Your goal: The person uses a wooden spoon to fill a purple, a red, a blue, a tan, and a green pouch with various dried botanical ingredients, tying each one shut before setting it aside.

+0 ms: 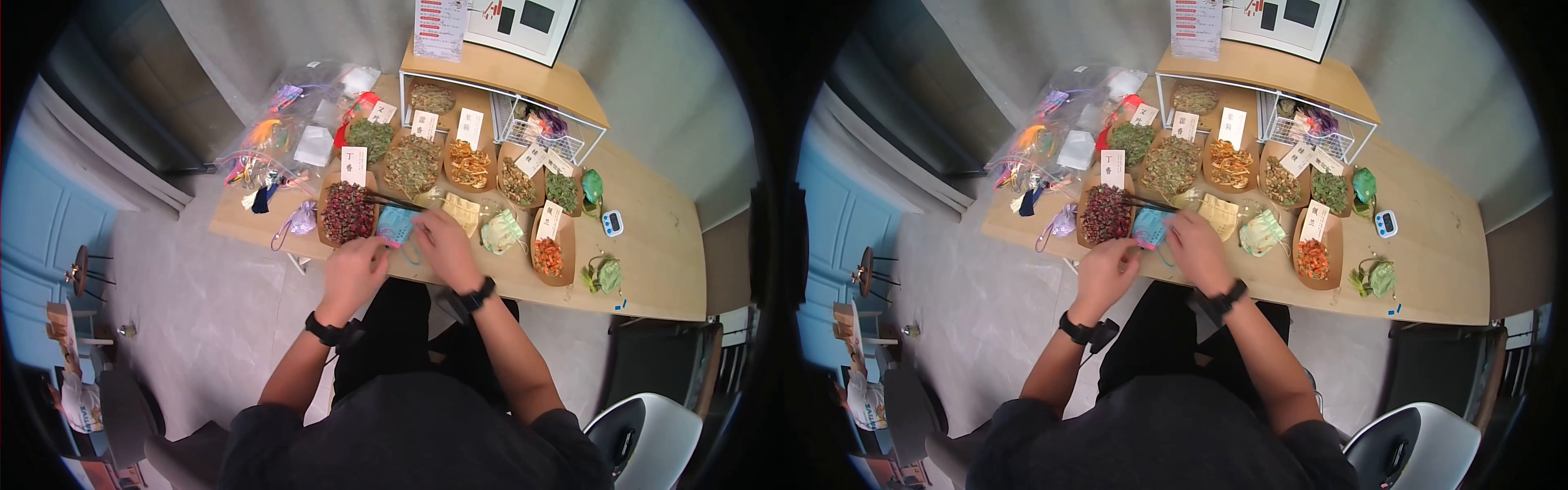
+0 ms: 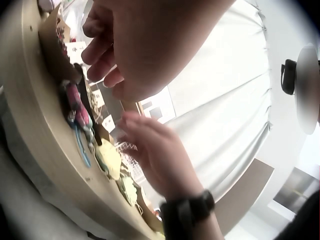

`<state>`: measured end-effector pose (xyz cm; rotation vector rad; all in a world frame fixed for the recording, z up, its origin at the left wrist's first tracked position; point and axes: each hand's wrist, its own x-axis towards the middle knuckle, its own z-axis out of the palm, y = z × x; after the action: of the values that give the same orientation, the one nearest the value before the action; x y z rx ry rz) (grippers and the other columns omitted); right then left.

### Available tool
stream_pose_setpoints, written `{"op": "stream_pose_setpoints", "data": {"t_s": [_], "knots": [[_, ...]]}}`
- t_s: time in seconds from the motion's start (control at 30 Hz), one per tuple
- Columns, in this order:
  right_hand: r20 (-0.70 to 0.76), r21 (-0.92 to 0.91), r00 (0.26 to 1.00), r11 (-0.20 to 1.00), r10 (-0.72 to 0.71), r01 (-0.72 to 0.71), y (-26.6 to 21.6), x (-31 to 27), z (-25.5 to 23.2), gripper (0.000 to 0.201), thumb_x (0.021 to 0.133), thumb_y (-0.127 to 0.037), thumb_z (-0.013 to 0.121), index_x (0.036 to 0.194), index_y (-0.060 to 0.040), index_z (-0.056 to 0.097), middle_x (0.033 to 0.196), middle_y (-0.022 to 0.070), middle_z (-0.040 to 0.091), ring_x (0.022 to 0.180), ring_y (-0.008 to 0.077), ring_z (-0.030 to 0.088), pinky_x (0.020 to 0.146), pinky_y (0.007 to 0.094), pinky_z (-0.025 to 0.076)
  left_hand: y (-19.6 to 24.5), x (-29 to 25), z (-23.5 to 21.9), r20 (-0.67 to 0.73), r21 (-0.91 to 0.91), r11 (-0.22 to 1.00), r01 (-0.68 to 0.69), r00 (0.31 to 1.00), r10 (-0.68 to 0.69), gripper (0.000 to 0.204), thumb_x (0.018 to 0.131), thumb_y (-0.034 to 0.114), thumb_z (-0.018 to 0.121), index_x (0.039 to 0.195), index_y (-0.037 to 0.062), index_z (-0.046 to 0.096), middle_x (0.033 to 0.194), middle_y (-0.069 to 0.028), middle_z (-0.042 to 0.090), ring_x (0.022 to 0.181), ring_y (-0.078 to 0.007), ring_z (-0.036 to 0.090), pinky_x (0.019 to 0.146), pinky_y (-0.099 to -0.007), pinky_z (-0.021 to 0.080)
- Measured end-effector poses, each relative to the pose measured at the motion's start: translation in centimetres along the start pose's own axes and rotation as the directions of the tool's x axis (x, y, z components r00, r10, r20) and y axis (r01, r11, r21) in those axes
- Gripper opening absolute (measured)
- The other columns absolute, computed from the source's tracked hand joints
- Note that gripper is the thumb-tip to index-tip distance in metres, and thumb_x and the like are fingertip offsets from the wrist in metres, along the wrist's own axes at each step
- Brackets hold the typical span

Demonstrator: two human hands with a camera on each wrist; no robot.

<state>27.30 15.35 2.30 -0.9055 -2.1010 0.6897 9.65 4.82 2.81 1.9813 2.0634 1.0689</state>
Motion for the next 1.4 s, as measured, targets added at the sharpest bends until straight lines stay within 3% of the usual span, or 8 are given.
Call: {"op": "stream_pose_setpoints", "data": {"t_s": [0.23,0.33,0.43,0.53,0.67,0.97,1.2,1.4], "knots": [[0.069,-0.471,0.993,0.875,-0.091,0.113,2.6,4.8,5.5,0.021,0.075,-0.012,0.077,0.093,-0.0058,0.069,0.094,0.0111,0.061,0.092,0.0315,0.061,0.08,0.043,0.051,-2.2,2.6,-3.8,-0.108,-0.096,0.992,0.083,0.99,-0.093,0.015,0.088,0.014,0.07,0.1,0.0047,0.072,0.071,-0.0088,0.065,0.061,-0.019,0.062,0.058,-0.0314,0.049],[0.002,-0.484,0.991,0.867,-0.132,0.116,2.4,4.5,5.3,0.019,0.075,-0.016,0.078,0.086,-0.0073,0.065,0.092,0.0098,0.059,0.093,0.0305,0.059,0.08,0.0425,0.048,-4.1,5.9,-6.6,-0.113,-0.104,0.987,0.12,0.985,-0.131,0.016,0.087,0.015,0.068,0.099,0.0043,0.071,0.072,-0.0113,0.066,0.063,-0.0283,0.065,0.06,-0.04,0.051],[-0.089,-0.431,0.984,0.897,-0.153,0.1,0.8,4.0,3.4,0.025,0.077,-0.013,0.078,0.098,-0.0056,0.067,0.095,0.0116,0.063,0.09,0.0342,0.059,0.082,0.043,0.047,-7.9,11.2,-8.2,-0.076,0.011,0.992,0.128,0.989,-0.127,0.021,0.089,0.021,0.066,0.102,0.0058,0.071,0.073,-0.0126,0.067,0.066,-0.0302,0.066,0.062,-0.0404,0.052],[-0.256,-0.115,0.965,0.993,-0.05,0.021,0.2,2.8,1.6,0.024,0.083,-0.011,0.075,0.104,-0.0035,0.065,0.095,0.0136,0.065,0.09,0.0372,0.059,0.081,0.0437,0.047,-11.7,18.3,-7.5,-0.013,0.05,0.99,0.136,0.991,-0.135,0.03,0.086,0.03,0.067,0.104,0.006,0.072,0.079,-0.0148,0.07,0.076,-0.0333,0.07,0.07,-0.0422,0.054],[-0.189,0.331,0.95,0.927,0.249,-0.177,-0.2,-2.8,-0.1,0.021,0.092,-0.01,0.069,0.11,-0.0001,0.062,0.099,0.0163,0.065,0.093,0.0352,0.062,0.084,0.0413,0.049,-19.0,28.0,-2.3,0.136,0.134,0.989,0.06,0.988,-0.078,0.039,0.081,0.037,0.07,0.104,0.0057,0.073,0.096,-0.0185,0.073,0.094,-0.0366,0.07,0.083,-0.0434,0.054],[-0.173,0.227,0.91,0.914,0.377,-0.336,-0.8,-15.9,-4.6,0.018,0.093,-0.003,0.066,0.111,-0.0003,0.061,0.098,0.0126,0.069,0.091,0.0247,0.067,0.082,0.0316,0.053,-18.3,35.8,3.7,0.233,0.543,0.838,0.059,0.948,-0.218,0.036,0.081,0.03,0.07,0.105,0.0052,0.076,0.11,-0.0184,0.073,0.105,-0.0356,0.07,0.089,-0.0453,0.055],[-0.178,0.337,0.857,0.848,0.483,-0.408,-0.8,-17.2,-6.4,0.012,0.099,0.0,0.055,0.109,-0.0015,0.049,0.098,0.0092,0.063,0.097,0.0172,0.062,0.091,0.0302,0.047,-22.3,37.5,6.4,0.292,0.36,0.912,0.195,0.905,-0.309,0.036,0.082,0.033,0.068,0.095,0.0002,0.076,0.102,-0.0259,0.072,0.097,-0.0396,0.071,0.084,-0.046,0.056],[-0.217,0.378,0.867,0.858,0.449,-0.349,-0.4,-15.9,-4.6,0.013,0.099,-0.002,0.058,0.111,0.0007,0.054,0.095,0.0089,0.067,0.092,0.0149,0.065,0.085,0.0281,0.05,-19.3,36.9,1.3,0.093,0.218,0.97,0.103,0.988,-0.126,0.036,0.084,0.033,0.068,0.094,-0.0015,0.071,0.096,-0.0252,0.072,0.097,-0.0416,0.069,0.085,-0.048,0.054]]}}
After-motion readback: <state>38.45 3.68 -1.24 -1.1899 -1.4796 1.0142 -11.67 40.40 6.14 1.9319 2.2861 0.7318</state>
